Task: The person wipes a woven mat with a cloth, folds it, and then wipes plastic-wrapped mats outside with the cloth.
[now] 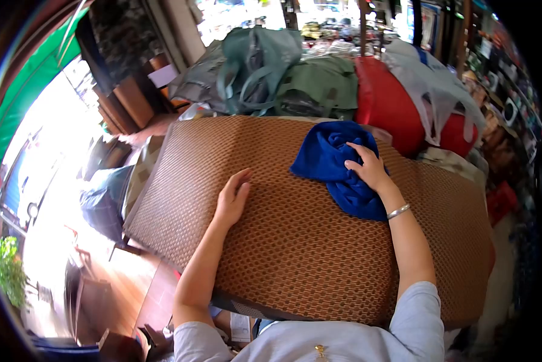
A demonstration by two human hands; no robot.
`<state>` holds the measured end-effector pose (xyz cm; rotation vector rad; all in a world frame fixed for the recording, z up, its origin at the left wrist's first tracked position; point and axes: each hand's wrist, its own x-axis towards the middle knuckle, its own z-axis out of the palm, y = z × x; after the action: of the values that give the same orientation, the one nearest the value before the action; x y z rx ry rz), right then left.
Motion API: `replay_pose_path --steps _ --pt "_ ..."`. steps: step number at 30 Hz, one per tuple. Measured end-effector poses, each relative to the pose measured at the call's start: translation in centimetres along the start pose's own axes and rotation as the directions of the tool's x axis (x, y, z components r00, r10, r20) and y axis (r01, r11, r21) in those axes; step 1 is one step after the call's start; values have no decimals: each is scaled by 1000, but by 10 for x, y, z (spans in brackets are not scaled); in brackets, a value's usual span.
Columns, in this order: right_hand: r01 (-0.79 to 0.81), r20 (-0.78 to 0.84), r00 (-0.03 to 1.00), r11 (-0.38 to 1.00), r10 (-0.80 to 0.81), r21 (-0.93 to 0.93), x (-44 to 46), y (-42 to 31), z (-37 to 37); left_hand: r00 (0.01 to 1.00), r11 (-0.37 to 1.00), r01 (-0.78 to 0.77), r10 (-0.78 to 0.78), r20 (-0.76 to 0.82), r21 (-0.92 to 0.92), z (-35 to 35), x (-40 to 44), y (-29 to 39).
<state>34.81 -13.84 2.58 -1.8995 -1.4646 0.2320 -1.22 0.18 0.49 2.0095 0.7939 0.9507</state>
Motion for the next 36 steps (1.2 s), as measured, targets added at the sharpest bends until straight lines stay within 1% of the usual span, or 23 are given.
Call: replay_pose_path --steps 1,3,7,8,10,13,15,17,18,20,21,22,24,25,26,27,28,29,31,32,33,35,36 --pt "-54 -20 998 997 55 55 -7 9 -9 1000 1000 7 -7 1 -2 0 0 -4" --pt "3 -51 999 983 6 185 -36 27 -17 1000 1000 12 -12 20 -4 0 1 -7" --pt "28 128 991 999 -32 36 -119 -19 -39 995 996 82 -84 60 30 2 1 8" --pt "123 154 979 990 -132 71 -134 -32 -38 995 996 81 -83 63 33 3 1 11" --pt "233 302 926 972 -227 15 -156 -65 -35 995 996 75 -77 58 42 4 2 10" --pt "452 468 741 873 -481 181 -158 -104 -20 999 999 37 -37 32 11 4 3 6" --pt "505 470 669 816 -576 280 -145 -111 3 999 1000 30 -30 30 4 3 1 1" --pt "457 518 638 821 -570 341 -116 -113 20 1000 1000 19 -19 13 -6 1 1 2" --pt "423 566 630 846 -532 324 -95 -113 21 1000 999 30 -29 3 -45 2 0 4" --pt "410 484 754 894 -444 182 -59 -95 28 999 998 33 -32 24 -45 1 0 3" --pt "345 424 828 930 -367 131 -41 -81 26 999 999 29 -28 20 -46 0 -1 3" --pt "322 290 898 943 -331 81 -23 -57 30 999 999 35 -34 31 -20 0 -1 4" --pt "217 101 972 975 -212 -38 -2 -27 12 999 999 32 -32 33 1 0 -1 6" --pt "160 5 987 984 -161 73 4 -8 4 998 999 51 -51 37 2 1 -1 8" --pt "72 -45 997 993 -68 96 7 16 -2 997 997 71 -71 42 2 1 -1 9" --pt "-4 -62 998 966 21 257 0 35 -10 997 998 68 -67 38 -2 1 -1 10" --pt "-10 -42 998 854 37 520 -13 52 -16 998 998 61 -61 28 17 1 -1 11" --pt "-95 -38 988 792 148 603 -37 50 -27 998 998 57 -58 19 34 1 -2 11" --pt "-131 -65 978 826 198 548 -80 59 -36 998 997 45 -47 29 54 2 -1 10" --pt "-189 -6 970 773 242 605 -105 60 -38 998 996 32 -36 43 85 2 -1 7" --pt "-216 0 965 802 261 556 -128 47 -42 999 995 4 -8 39 100 3 0 3" --pt "-199 36 976 814 215 546 -171 24 -41 998 992 1 -8 55 129 4 2 4" --pt "-184 63 983 863 175 470 -187 9 -42 998 990 -11 3 59 139 4 2 4"
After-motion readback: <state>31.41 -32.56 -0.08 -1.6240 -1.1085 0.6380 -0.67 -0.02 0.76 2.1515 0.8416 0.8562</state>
